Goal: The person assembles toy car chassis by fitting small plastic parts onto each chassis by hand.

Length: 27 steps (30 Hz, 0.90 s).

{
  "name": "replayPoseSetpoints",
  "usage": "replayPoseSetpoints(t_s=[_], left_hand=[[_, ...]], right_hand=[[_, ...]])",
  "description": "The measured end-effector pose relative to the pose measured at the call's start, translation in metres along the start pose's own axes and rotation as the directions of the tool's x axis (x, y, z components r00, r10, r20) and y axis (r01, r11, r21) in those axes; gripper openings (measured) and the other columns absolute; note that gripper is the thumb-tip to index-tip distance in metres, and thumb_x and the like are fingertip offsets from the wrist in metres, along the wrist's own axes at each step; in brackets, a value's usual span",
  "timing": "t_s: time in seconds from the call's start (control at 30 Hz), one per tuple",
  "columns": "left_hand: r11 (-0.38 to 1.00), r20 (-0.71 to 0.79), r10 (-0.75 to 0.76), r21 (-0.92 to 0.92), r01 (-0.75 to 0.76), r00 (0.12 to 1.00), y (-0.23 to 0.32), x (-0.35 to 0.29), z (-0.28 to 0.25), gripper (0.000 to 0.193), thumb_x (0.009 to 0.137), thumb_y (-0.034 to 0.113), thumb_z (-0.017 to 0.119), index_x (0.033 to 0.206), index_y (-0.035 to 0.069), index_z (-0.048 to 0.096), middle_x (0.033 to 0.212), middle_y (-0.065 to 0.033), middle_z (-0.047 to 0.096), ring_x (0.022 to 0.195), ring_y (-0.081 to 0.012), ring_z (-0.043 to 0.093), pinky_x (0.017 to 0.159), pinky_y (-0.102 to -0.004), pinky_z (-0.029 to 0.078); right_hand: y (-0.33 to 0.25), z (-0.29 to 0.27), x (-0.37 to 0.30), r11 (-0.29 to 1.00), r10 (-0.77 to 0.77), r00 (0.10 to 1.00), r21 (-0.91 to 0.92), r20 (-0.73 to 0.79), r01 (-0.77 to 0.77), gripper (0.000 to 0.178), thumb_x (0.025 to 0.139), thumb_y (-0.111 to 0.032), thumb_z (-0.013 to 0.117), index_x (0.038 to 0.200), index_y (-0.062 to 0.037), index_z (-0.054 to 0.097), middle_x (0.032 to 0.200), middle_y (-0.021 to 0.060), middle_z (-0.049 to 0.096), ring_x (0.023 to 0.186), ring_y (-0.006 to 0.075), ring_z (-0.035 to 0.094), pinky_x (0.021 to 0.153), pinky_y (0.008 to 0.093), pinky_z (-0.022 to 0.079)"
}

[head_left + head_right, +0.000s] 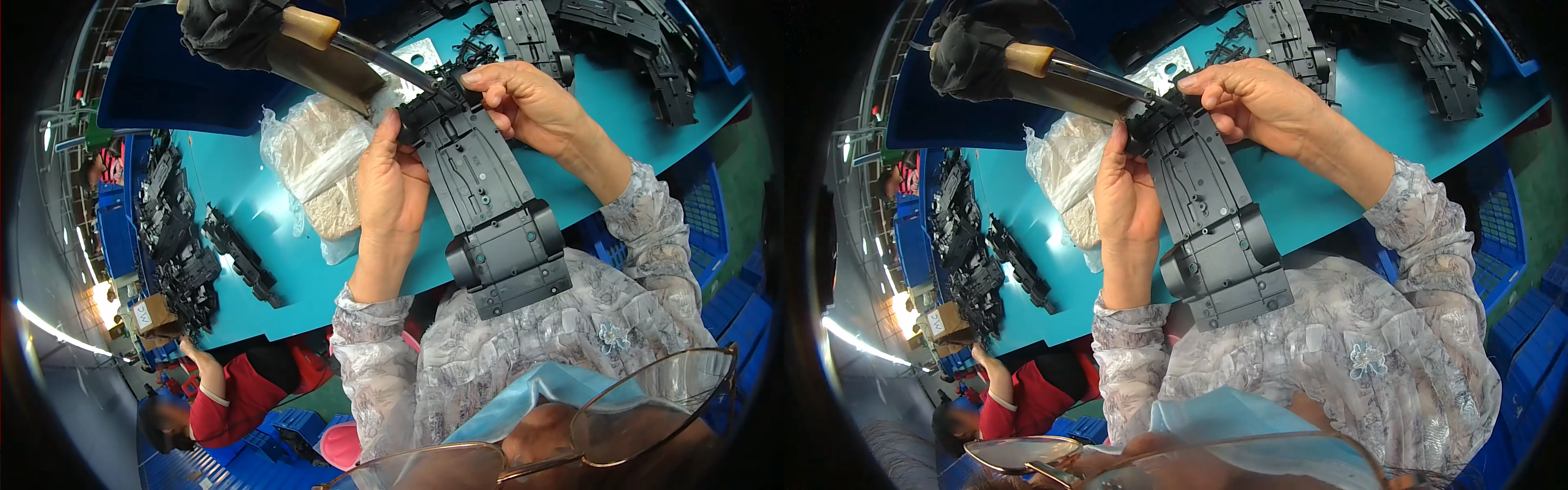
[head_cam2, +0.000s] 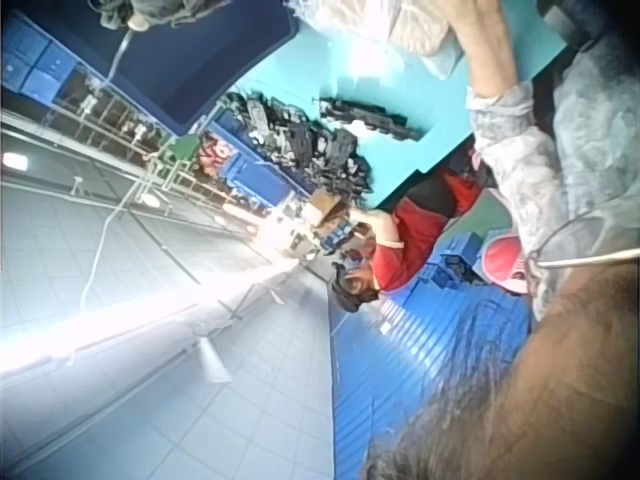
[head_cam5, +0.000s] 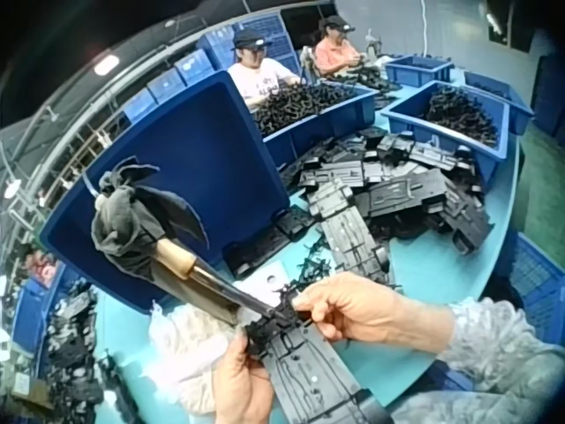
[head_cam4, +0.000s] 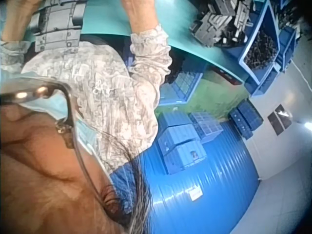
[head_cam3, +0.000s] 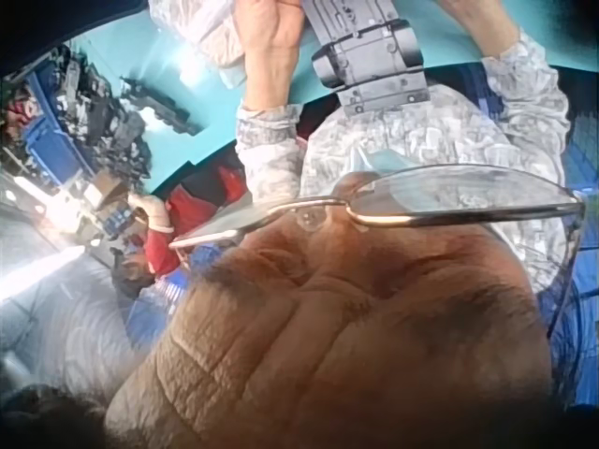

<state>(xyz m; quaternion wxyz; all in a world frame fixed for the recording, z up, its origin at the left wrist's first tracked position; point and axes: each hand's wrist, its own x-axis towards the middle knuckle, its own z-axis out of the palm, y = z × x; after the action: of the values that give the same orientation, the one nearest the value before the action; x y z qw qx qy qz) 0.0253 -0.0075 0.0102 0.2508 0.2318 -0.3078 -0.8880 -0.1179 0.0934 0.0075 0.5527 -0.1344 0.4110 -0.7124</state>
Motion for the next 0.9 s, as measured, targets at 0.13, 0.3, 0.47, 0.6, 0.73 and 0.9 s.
replayPoseSetpoints(t_s=[0.13,0.3,0.47,0.6,0.73,0.9], left_hand=[[1.000,-0.033,0.008,0.004,-0.008,0.999,-0.0006,0.0010,-0.0001,0.019,0.083,0.019,0.050,0.089,0.001,0.053,0.089,-0.0056,0.058,0.082,-0.0147,0.054,0.075,-0.0299,0.045],[1.000,-0.039,-0.010,-0.005,0.010,0.999,-0.0003,0.0014,-0.0005,0.018,0.084,0.018,0.049,0.089,0.002,0.053,0.089,-0.0055,0.057,0.081,-0.0144,0.054,0.074,-0.0297,0.045],[1.000,-0.039,-0.021,-0.015,0.020,0.999,-0.0001,0.0013,0.0004,0.018,0.084,0.018,0.048,0.090,0.001,0.052,0.089,-0.0057,0.058,0.081,-0.0144,0.054,0.075,-0.0297,0.045],[1.000,-0.014,-0.024,-0.009,0.024,1.000,0.0011,-0.0001,0.0007,0.019,0.084,0.018,0.048,0.091,0.001,0.053,0.090,-0.0062,0.058,0.083,-0.0142,0.054,0.076,-0.0296,0.044],[1.000,-0.020,-0.016,-0.010,0.015,1.000,0.0010,0.0000,0.0007,0.019,0.084,0.018,0.048,0.091,0.001,0.053,0.090,-0.0064,0.058,0.083,-0.0142,0.054,0.076,-0.0296,0.044],[1.000,-0.017,-0.020,-0.010,0.020,1.000,0.0013,0.0006,0.0002,0.020,0.084,0.019,0.048,0.089,0.001,0.054,0.089,-0.0062,0.058,0.082,-0.0143,0.054,0.076,-0.0295,0.044]], right_hand=[[-0.0005,-0.0010,-0.0004,1.000,0.013,1.000,-0.018,-0.010,-0.013,0.023,0.074,-0.006,0.051,0.094,0.0024,0.056,0.058,-0.0012,0.047,0.045,0.0079,0.046,0.040,0.0196,0.033],[-0.0019,0.0018,-0.0027,0.999,0.015,1.000,-0.042,-0.013,-0.015,0.023,0.075,-0.007,0.050,0.095,0.0021,0.056,0.059,-0.0016,0.047,0.046,0.0078,0.046,0.042,0.0204,0.034],[-0.0027,0.0042,-0.0046,0.998,0.011,1.000,-0.056,-0.022,-0.012,0.021,0.075,-0.008,0.050,0.093,0.0017,0.057,0.059,-0.0017,0.047,0.046,0.0075,0.047,0.043,0.0205,0.034],[-0.0028,0.0049,-0.0059,0.998,-0.003,1.000,-0.069,-0.015,0.002,0.019,0.077,-0.011,0.052,0.090,0.0004,0.059,0.059,-0.0026,0.047,0.046,0.0068,0.047,0.043,0.0203,0.035],[-0.0029,0.0047,-0.0061,0.997,-0.016,1.000,-0.076,0.002,0.016,0.018,0.077,-0.013,0.052,0.089,-0.0007,0.059,0.058,-0.0033,0.047,0.047,0.0063,0.047,0.044,0.0202,0.035],[-0.0038,0.0063,-0.0063,0.997,0.000,1.000,-0.076,-0.015,-0.001,0.018,0.077,-0.013,0.052,0.089,-0.0014,0.060,0.058,-0.0035,0.047,0.046,0.0064,0.046,0.044,0.0208,0.035]])
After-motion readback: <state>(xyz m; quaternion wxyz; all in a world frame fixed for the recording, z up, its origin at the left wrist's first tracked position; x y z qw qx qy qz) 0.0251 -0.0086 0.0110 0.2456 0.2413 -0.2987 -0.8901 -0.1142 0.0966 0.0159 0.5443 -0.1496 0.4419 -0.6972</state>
